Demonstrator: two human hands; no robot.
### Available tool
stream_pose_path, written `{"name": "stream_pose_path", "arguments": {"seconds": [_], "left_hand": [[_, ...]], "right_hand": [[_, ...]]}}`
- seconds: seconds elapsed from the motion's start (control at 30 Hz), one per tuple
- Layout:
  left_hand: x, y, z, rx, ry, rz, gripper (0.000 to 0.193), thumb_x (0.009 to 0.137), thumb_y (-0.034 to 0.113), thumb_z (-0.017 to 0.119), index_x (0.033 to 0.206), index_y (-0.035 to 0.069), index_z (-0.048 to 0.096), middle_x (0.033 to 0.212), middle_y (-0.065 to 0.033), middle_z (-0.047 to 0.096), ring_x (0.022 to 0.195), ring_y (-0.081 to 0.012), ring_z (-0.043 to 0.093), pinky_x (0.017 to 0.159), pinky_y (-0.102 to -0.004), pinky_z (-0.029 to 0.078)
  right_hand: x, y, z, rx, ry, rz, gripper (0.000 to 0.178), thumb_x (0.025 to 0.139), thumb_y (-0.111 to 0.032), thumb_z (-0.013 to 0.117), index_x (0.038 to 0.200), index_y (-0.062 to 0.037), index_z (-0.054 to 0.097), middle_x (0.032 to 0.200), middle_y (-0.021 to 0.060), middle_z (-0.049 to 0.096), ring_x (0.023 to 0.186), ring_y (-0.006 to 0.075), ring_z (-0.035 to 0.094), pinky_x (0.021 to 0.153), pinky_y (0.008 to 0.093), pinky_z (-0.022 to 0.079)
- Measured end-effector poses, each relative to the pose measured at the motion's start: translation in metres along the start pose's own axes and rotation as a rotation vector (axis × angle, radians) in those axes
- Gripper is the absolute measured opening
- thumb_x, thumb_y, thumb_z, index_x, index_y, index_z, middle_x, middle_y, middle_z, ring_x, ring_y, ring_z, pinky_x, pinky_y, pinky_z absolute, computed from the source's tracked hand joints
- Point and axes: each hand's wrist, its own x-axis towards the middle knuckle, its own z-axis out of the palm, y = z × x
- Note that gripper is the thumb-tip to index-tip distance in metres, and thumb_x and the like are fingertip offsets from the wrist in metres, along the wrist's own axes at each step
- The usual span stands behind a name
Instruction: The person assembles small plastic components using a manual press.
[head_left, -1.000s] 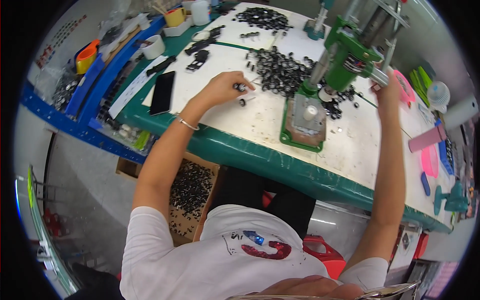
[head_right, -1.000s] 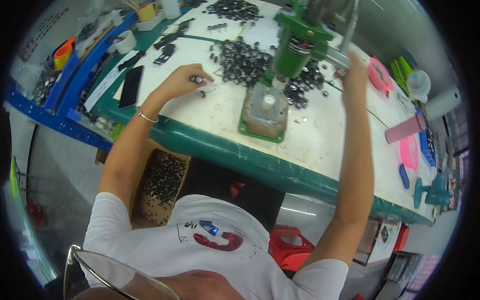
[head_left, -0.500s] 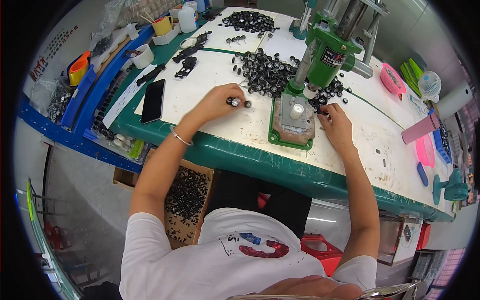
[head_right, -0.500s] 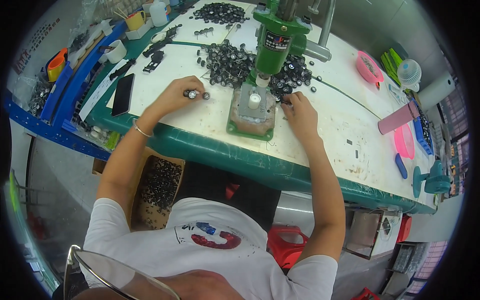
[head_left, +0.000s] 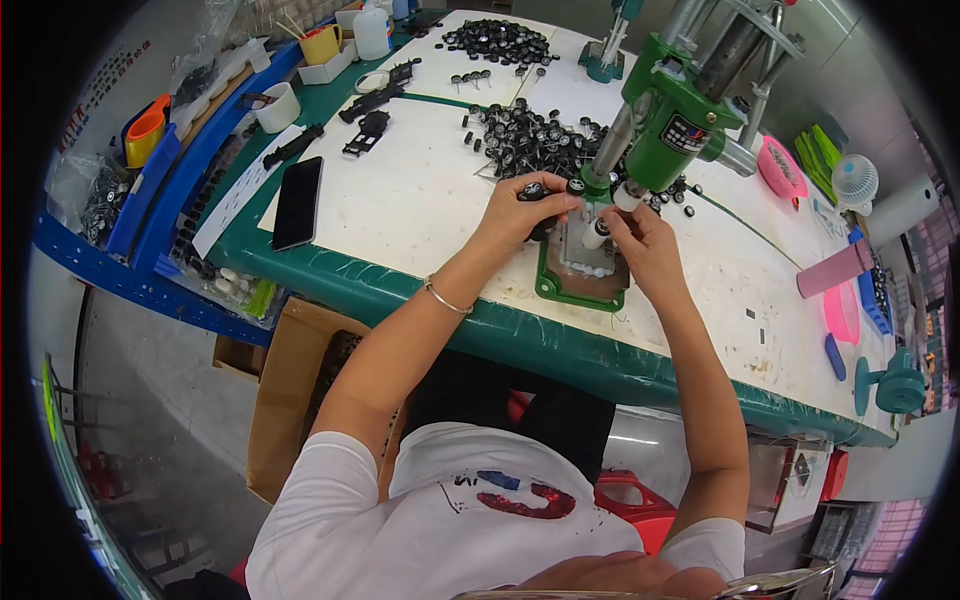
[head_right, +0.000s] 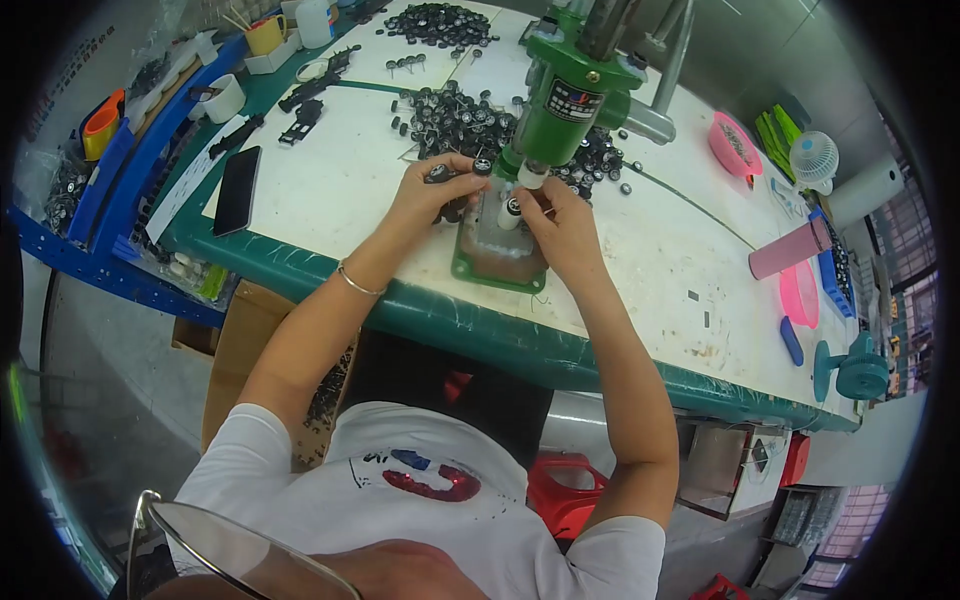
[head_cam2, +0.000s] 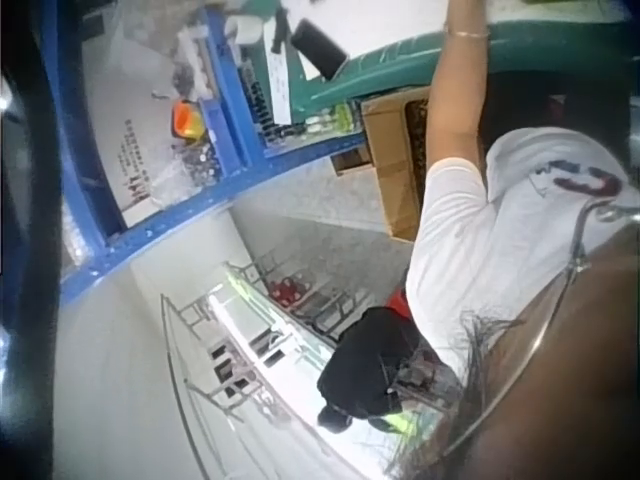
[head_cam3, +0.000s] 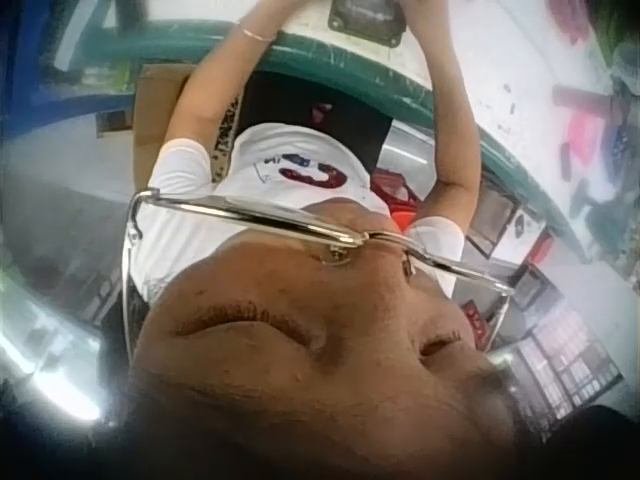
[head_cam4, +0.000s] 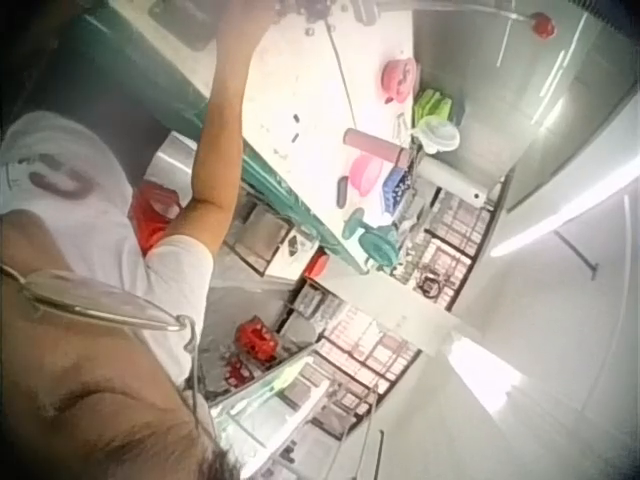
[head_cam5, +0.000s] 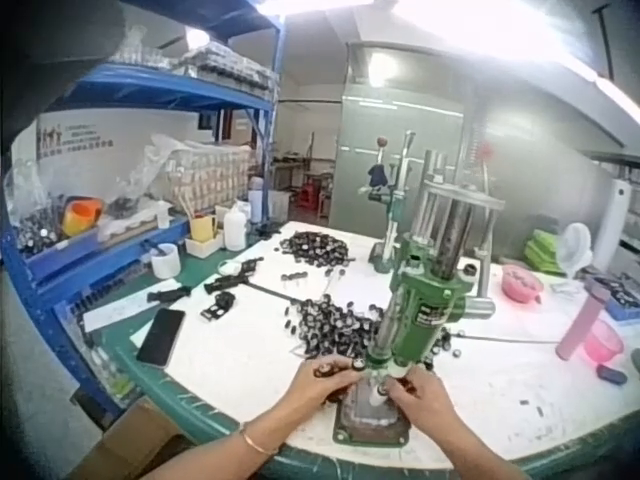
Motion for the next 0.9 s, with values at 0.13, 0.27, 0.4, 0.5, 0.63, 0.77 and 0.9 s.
{"name": "stream_pose_path", "arguments": {"seconds": [0.13,0.27,0.4,0.5,0.63,0.77,0.9], "left_hand": [[0.0,0.0,-0.004,0.015,-0.016,0.01,0.013,0.076,0.007,0.07,0.087,0.0,0.065,0.078,-0.0041,0.063,0.067,-0.0085,0.057,0.063,-0.0201,0.045],[-0.001,0.001,0.008,0.354,-0.062,0.365,0.011,0.076,0.004,0.069,0.084,-0.001,0.065,0.079,-0.0015,0.062,0.07,-0.0083,0.056,0.064,-0.0219,0.044],[-0.006,0.017,0.027,0.511,-0.083,0.288,0.015,0.075,0.006,0.071,0.087,-0.002,0.066,0.08,-0.0013,0.062,0.072,-0.0073,0.056,0.068,-0.0206,0.044],[0.0,0.019,0.034,0.5,-0.092,0.267,0.014,0.075,0.007,0.071,0.086,-0.001,0.067,0.078,-0.0013,0.063,0.072,-0.006,0.055,0.066,-0.02,0.043],[0.003,0.015,0.035,0.417,-0.096,0.135,0.014,0.073,0.01,0.072,0.082,0.001,0.068,0.071,-0.0019,0.065,0.065,-0.0058,0.055,0.061,-0.0221,0.045],[0.006,0.018,0.039,0.378,-0.115,0.136,0.012,0.072,0.01,0.072,0.081,0.001,0.069,0.069,-0.0007,0.064,0.063,-0.0043,0.054,0.06,-0.0214,0.044],[0.014,0.009,0.032,0.321,-0.12,0.155,0.013,0.072,0.01,0.073,0.081,0.001,0.069,0.071,-0.0009,0.065,0.066,-0.0045,0.055,0.062,-0.021,0.045]], "right_hand": [[-0.003,-0.005,0.003,0.045,0.038,0.008,0.023,0.086,-0.02,0.061,0.096,0.0008,0.059,0.076,0.0066,0.063,0.064,0.0108,0.055,0.059,0.0251,0.044],[-0.002,0.005,0.001,0.33,0.022,0.13,0.023,0.088,-0.02,0.06,0.102,-0.0019,0.059,0.075,0.0014,0.058,0.062,0.0077,0.051,0.055,0.0227,0.042],[0.004,0.005,-0.027,0.583,0.231,0.1,0.026,0.092,-0.022,0.054,0.108,-0.0013,0.058,0.071,-0.0024,0.05,0.059,0.0049,0.046,0.051,0.0195,0.038],[0.013,-0.006,-0.057,0.593,0.288,0.045,0.026,0.092,-0.022,0.054,0.107,-0.0011,0.058,0.071,-0.002,0.049,0.058,0.005,0.046,0.051,0.0195,0.037],[0.029,-0.028,-0.098,0.609,0.32,-0.059,0.03,0.091,-0.024,0.053,0.109,-0.0006,0.057,0.078,0.0006,0.053,0.063,0.0069,0.048,0.055,0.0216,0.039],[0.068,-0.061,-0.13,0.647,0.288,-0.174,0.032,0.092,-0.028,0.051,0.109,-0.0017,0.056,0.097,0.0057,0.061,0.09,0.0134,0.054,0.075,0.0265,0.042],[0.117,-0.113,-0.154,0.716,0.192,-0.275,0.03,0.094,-0.026,0.048,0.109,-0.0013,0.057,0.093,0.0051,0.061,0.082,0.0141,0.056,0.073,0.0289,0.047]]}}
